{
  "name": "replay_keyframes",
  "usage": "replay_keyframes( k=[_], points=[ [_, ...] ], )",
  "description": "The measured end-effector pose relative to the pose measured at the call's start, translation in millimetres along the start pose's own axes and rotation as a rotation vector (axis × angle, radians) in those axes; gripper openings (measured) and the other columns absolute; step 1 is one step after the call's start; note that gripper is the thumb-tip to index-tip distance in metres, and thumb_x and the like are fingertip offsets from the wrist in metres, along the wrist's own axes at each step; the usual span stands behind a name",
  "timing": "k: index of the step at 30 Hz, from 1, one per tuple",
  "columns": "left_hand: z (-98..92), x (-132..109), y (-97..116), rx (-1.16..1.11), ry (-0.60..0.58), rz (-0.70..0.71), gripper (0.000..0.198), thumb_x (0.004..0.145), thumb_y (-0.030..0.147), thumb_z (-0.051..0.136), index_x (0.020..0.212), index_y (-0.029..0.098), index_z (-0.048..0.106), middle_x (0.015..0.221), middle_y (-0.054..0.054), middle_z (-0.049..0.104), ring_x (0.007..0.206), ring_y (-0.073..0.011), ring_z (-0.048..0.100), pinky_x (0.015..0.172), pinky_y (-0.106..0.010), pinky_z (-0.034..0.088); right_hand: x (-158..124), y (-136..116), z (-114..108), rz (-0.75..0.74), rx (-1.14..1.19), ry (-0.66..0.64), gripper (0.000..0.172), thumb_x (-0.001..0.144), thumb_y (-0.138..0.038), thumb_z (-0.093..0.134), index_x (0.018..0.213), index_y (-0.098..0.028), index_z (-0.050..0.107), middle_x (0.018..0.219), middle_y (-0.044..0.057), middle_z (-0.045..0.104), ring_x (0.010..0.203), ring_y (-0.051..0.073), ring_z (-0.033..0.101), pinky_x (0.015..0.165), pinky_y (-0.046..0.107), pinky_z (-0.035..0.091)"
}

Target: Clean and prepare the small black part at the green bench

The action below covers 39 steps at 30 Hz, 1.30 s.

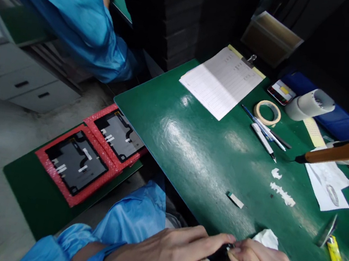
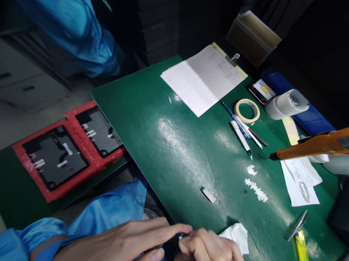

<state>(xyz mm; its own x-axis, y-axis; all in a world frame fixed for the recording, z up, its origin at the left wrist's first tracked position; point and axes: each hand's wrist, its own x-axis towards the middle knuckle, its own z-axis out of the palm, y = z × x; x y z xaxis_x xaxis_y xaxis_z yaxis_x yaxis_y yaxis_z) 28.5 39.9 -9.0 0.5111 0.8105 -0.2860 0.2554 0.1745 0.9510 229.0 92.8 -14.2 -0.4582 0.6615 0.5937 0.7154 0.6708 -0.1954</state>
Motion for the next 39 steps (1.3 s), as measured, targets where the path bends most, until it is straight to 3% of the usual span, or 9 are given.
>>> replay_keyframes(
  k=[6,12,18,21,25,29,39],
  points=[
    [-0.9,1,1,-0.004,0.019,0.048,0.061,0.117,0.026,0.061,0.177,0.033,0.055,0.162,-0.007,0.075,0.139,-0.0295,0.078,0.124,-0.037,0.059,-8,4,0,0.013,0.015,0.011,0.034,0.103,-0.004,0.049,0.082,-0.030,0.041,0.062,-0.012,0.056,0.049,0.012,0.053,0.067,0.041,0.033],
    [-3.2,3,2,-0.004,0.020,0.066,0.062,0.116,0.021,0.060,0.177,0.029,0.055,0.161,-0.009,0.075,0.141,-0.0281,0.077,0.126,-0.038,0.058,-10,9,-1,0.014,0.031,0.018,0.036,0.110,-0.011,0.050,0.082,-0.030,0.040,0.063,-0.011,0.054,0.051,0.013,0.054,0.066,0.038,0.037],
    [-2.4,3,2,-0.004,0.010,0.060,0.063,0.116,0.019,0.059,0.177,0.028,0.053,0.161,-0.009,0.075,0.143,-0.0278,0.076,0.127,-0.039,0.057,0,4,-2,-0.004,0.007,-0.014,0.036,0.115,-0.012,0.046,0.084,-0.030,0.042,0.061,-0.013,0.053,0.049,0.013,0.053,0.068,0.042,0.031],
    [2.1,1,-2,0.006,0.020,0.045,0.065,0.116,0.022,0.058,0.180,0.033,0.050,0.163,-0.007,0.074,0.141,-0.0282,0.077,0.127,-0.040,0.058,-2,4,-3,0.002,-0.036,-0.066,0.040,0.122,-0.017,0.041,0.084,-0.030,0.040,0.059,-0.014,0.051,0.049,0.014,0.052,0.072,0.046,0.028],
    [6.7,-1,-6,0.039,0.039,-0.022,0.068,0.117,0.030,0.058,0.182,0.044,0.043,0.171,-0.004,0.067,0.136,-0.0291,0.080,0.123,-0.043,0.062,-17,7,-7,0.048,-0.115,-0.110,0.038,0.129,-0.031,0.043,0.092,-0.029,0.052,0.073,-0.008,0.068,0.064,0.017,0.063,0.079,0.044,0.033],
    [2.4,0,-5,-0.009,0.069,0.070,0.065,0.118,0.025,0.057,0.181,0.036,0.048,0.163,-0.006,0.074,0.136,-0.0255,0.080,0.124,-0.037,0.060,-27,3,-7,0.120,0.002,-0.076,0.028,0.129,-0.037,0.048,0.106,-0.026,0.060,0.086,-0.003,0.072,0.074,0.018,0.066,0.087,0.040,0.042],
    [-7.6,1,-4,-0.186,0.137,0.165,0.055,0.119,0.025,0.056,0.173,0.033,0.060,0.158,-0.003,0.077,0.146,-0.0259,0.074,0.128,-0.035,0.056,-23,-8,12,0.239,0.199,0.048,0.027,0.127,-0.033,0.052,0.103,-0.026,0.060,0.084,-0.002,0.064,0.074,0.018,0.061,0.083,0.038,0.048]
  ],
)
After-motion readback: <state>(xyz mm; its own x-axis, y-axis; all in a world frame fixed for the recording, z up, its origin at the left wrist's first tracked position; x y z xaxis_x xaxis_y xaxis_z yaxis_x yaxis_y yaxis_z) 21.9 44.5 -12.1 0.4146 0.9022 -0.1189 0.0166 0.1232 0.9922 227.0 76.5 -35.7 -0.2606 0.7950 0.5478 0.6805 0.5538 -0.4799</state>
